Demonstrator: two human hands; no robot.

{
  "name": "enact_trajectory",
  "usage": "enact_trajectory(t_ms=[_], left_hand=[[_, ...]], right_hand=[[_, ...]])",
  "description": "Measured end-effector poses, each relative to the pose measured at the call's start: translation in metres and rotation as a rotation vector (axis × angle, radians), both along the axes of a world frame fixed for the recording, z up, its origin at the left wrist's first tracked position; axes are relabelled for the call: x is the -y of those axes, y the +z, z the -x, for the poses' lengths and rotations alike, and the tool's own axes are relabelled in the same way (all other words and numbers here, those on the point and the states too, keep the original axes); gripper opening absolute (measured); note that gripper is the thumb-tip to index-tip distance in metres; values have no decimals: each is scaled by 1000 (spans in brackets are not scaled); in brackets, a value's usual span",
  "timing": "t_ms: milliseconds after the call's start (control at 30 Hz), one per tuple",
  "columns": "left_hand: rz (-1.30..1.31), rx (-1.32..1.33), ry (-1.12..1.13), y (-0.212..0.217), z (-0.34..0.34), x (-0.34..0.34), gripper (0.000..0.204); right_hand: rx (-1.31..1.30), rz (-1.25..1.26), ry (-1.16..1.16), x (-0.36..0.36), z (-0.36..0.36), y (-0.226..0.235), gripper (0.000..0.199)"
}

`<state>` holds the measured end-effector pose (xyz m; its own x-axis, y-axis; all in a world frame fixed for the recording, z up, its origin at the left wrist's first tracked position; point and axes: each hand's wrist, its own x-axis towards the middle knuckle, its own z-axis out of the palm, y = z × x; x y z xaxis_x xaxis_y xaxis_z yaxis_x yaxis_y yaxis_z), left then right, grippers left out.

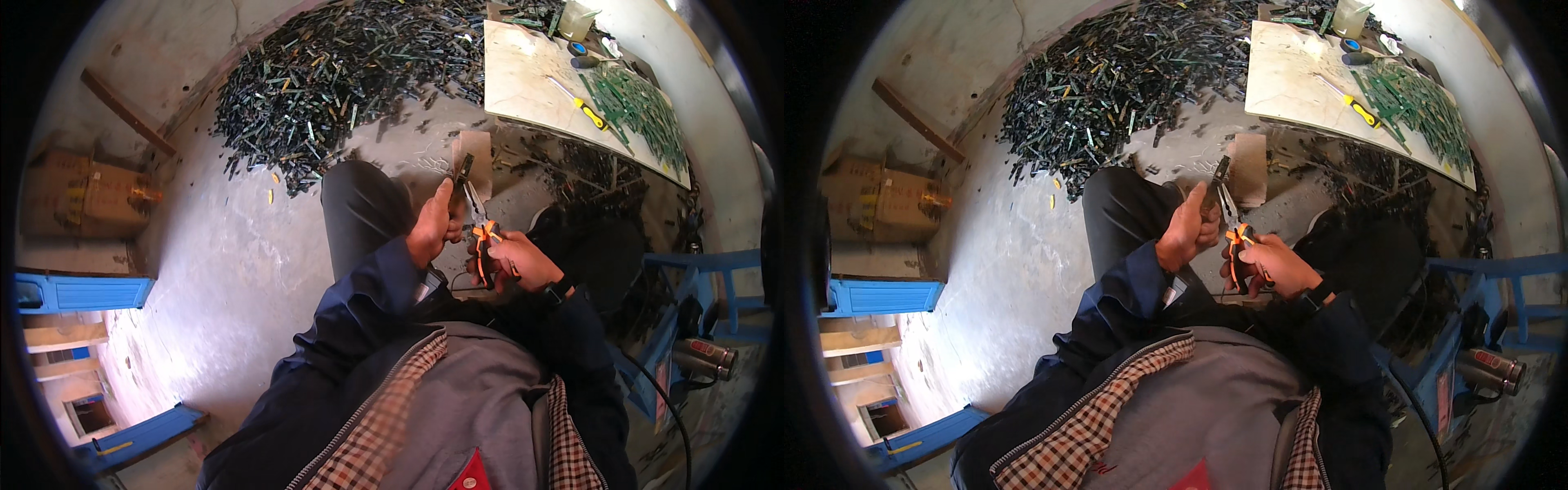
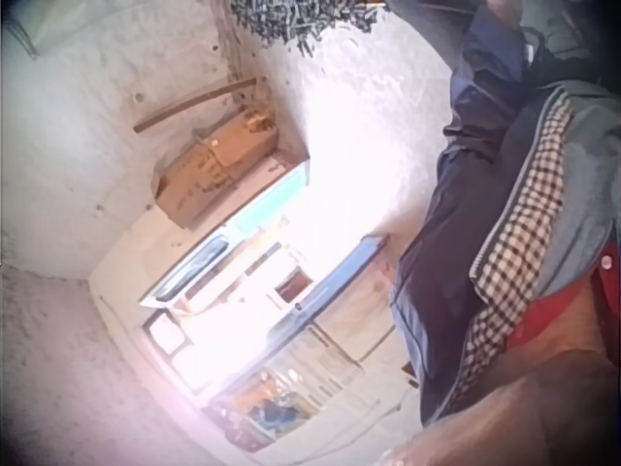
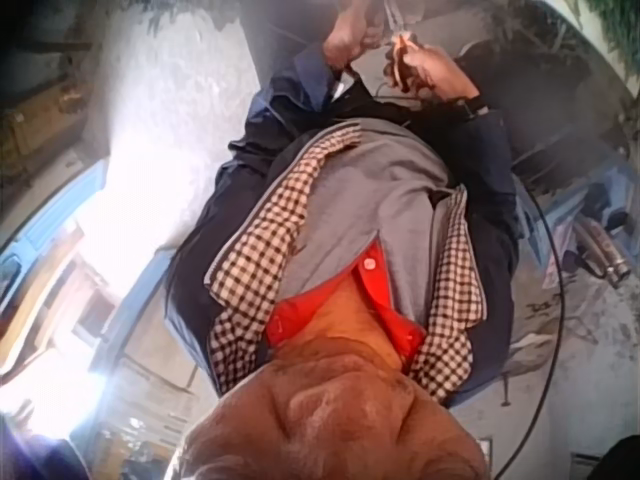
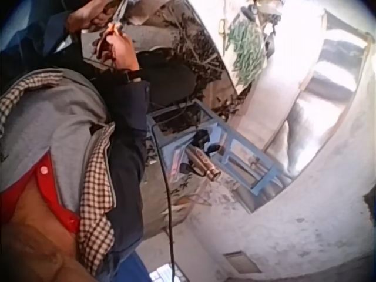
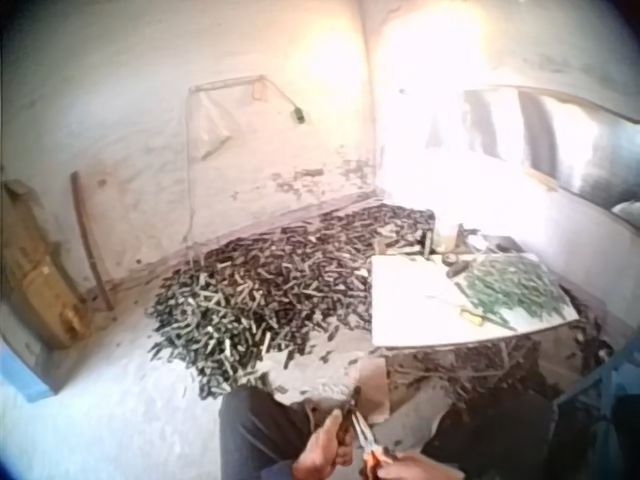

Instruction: The person sits on the floor and uses pliers and a screwdriver to strip components and break apart green circuit boards. They repeatedly pick up boards, remove parts, and discard the fragments into a large pile on the floor.

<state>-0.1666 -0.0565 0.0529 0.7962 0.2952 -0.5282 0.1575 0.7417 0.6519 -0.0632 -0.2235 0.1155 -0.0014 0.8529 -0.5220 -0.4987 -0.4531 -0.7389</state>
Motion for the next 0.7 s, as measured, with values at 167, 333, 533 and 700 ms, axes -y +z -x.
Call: enact_trajectory(t_ms=[167, 333, 533, 700], left_hand=[[-83, -29, 24, 2, -2, 4, 56], [-102, -60, 37, 0, -4, 8, 56], [-159, -84, 11, -2, -5, 9, 57], [-238, -60, -6, -2, -4, 12, 58]], right_hand=[[-25, -6, -14, 0, -1, -3, 33], [-31, -21, -18, 1, -2, -8, 38], [-53, -34, -31, 1, 0, -8, 39], [-73, -6, -42, -2, 2, -11, 37]])
